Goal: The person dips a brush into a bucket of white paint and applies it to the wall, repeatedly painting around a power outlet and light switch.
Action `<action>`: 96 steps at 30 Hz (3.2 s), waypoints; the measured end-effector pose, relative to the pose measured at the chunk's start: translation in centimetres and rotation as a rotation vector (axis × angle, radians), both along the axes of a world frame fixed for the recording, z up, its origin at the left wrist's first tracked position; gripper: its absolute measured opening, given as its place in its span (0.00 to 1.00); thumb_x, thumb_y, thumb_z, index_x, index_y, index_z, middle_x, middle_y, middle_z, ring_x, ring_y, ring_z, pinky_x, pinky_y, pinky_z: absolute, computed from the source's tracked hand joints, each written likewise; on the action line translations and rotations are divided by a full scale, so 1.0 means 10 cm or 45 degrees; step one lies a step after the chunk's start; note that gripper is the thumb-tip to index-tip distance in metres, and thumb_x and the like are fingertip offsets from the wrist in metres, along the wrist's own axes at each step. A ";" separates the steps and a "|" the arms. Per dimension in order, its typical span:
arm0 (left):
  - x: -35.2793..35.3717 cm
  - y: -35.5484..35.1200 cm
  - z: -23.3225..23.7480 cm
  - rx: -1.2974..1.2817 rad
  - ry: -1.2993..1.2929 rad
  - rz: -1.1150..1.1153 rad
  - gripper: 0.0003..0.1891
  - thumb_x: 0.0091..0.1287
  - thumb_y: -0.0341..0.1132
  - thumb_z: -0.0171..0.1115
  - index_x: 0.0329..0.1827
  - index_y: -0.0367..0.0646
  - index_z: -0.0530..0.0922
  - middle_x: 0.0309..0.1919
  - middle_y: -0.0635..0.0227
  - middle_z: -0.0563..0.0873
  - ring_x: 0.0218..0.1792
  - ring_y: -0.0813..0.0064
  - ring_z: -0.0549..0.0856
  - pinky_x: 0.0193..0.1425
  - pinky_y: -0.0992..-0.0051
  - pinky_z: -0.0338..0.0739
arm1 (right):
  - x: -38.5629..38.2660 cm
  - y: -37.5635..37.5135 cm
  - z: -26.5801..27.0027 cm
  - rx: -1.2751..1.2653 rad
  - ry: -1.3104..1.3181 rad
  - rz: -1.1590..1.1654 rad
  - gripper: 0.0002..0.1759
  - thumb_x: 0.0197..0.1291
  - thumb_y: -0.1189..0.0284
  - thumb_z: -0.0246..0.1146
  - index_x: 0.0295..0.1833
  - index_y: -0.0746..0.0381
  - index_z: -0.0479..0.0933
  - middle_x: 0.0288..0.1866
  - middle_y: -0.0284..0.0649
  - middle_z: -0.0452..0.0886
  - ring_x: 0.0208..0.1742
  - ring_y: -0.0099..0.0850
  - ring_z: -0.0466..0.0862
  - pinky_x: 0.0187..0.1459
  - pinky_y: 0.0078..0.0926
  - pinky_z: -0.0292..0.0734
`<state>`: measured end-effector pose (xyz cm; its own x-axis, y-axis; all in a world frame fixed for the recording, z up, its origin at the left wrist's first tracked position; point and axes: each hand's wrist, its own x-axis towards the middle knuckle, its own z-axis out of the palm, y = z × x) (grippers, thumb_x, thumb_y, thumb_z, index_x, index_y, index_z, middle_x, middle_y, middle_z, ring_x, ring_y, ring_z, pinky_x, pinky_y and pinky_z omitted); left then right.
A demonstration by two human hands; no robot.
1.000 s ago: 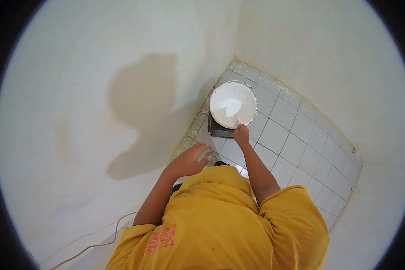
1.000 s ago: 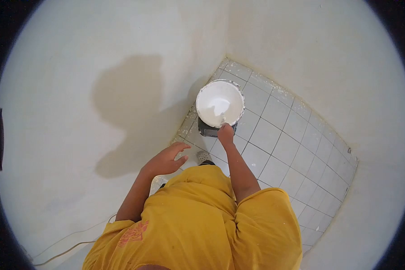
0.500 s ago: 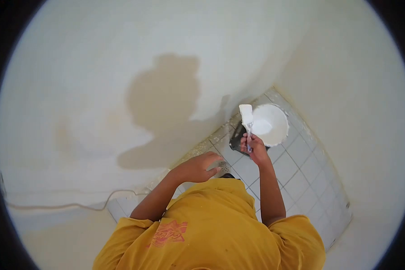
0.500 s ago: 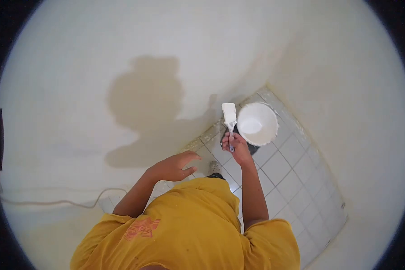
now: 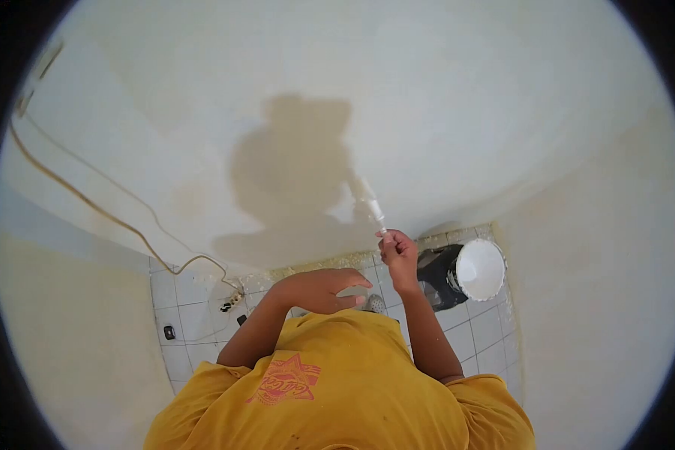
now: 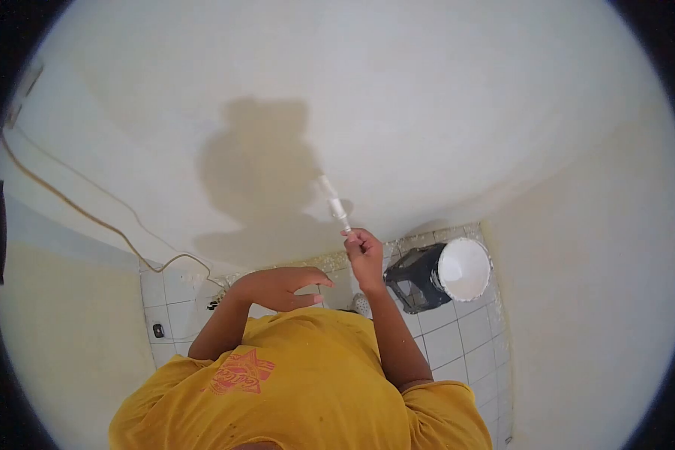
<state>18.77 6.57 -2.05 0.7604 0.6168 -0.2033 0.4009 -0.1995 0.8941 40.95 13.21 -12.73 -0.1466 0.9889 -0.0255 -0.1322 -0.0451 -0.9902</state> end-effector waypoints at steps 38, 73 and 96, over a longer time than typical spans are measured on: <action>-1.29 -0.91 0.43 0.129 -0.366 0.170 0.21 0.80 0.40 0.55 0.70 0.39 0.74 0.66 0.59 0.80 0.68 0.62 0.78 0.73 0.63 0.70 | -2.11 -0.40 3.08 0.025 0.271 0.062 0.13 0.74 0.70 0.60 0.39 0.69 0.78 0.20 0.32 0.72 0.10 0.17 0.59 0.12 0.21 0.50; -1.21 -1.16 0.22 0.113 -0.861 0.634 0.11 0.78 0.30 0.56 0.59 0.38 0.80 0.54 0.66 0.86 0.57 0.74 0.84 0.64 0.70 0.77 | -2.34 0.05 1.50 0.359 -0.164 -0.152 0.16 0.73 0.65 0.63 0.37 0.66 0.83 0.17 0.32 0.73 0.13 0.18 0.64 0.15 0.22 0.54; -1.34 -1.20 0.23 0.102 -1.023 0.933 0.15 0.65 0.16 0.51 0.48 0.37 0.83 0.45 0.68 0.85 0.46 0.79 0.80 0.54 0.76 0.72 | -2.41 -0.56 2.84 0.201 0.274 -0.058 0.17 0.74 0.65 0.62 0.38 0.69 0.80 0.17 0.30 0.70 0.11 0.16 0.58 0.13 0.21 0.48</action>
